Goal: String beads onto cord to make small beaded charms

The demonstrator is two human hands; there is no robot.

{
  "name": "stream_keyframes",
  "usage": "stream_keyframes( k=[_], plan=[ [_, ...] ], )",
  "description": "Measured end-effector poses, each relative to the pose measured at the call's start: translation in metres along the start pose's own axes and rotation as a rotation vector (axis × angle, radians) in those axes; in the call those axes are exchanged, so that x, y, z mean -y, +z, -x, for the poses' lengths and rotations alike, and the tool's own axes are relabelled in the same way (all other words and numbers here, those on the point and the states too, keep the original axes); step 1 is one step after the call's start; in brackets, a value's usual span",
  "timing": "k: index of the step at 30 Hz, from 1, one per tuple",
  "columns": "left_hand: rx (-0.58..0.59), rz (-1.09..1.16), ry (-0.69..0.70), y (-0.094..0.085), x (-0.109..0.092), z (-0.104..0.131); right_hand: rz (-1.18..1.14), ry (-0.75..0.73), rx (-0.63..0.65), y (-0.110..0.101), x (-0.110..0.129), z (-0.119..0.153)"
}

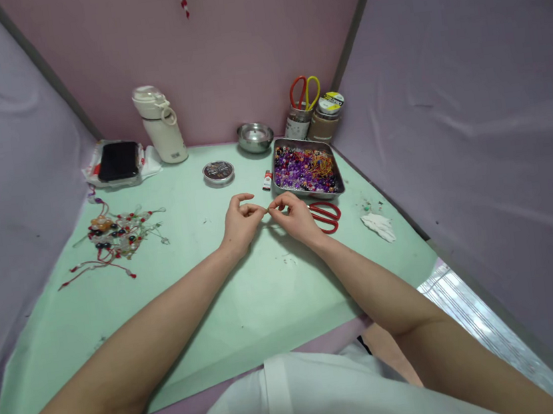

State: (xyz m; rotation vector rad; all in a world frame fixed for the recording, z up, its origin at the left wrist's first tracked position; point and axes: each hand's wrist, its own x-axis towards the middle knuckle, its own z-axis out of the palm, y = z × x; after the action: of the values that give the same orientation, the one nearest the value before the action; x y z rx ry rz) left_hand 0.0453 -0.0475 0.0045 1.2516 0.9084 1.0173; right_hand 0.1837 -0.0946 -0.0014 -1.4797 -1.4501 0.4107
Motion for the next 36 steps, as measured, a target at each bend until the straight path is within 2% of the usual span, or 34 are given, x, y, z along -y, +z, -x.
stream_keyframes(
  k=[4, 11, 15, 19, 27, 36],
  plan=[
    [0.005, 0.04, 0.019, 0.0, 0.002, -0.001, -0.003, 0.047, -0.008, 0.001, -0.002, 0.0],
    [0.024, 0.093, 0.077, -0.001, 0.006, -0.002, -0.128, 0.239, 0.048, 0.004, 0.006, 0.001],
    [0.022, 0.137, 0.035, 0.0, 0.006, -0.003, -0.157, 0.287, 0.073, 0.0, 0.012, 0.001],
    [0.001, 0.152, -0.006, 0.0, 0.006, -0.004, -0.171, 0.3, 0.075, -0.005, 0.015, 0.0],
    [0.103, 0.1, -0.049, 0.0, 0.004, -0.001, -0.157, 0.226, 0.007, -0.004, 0.009, -0.002],
    [0.104, 0.124, -0.062, -0.001, 0.005, -0.004, -0.192, 0.241, 0.023, -0.004, 0.009, -0.002]
  ],
)
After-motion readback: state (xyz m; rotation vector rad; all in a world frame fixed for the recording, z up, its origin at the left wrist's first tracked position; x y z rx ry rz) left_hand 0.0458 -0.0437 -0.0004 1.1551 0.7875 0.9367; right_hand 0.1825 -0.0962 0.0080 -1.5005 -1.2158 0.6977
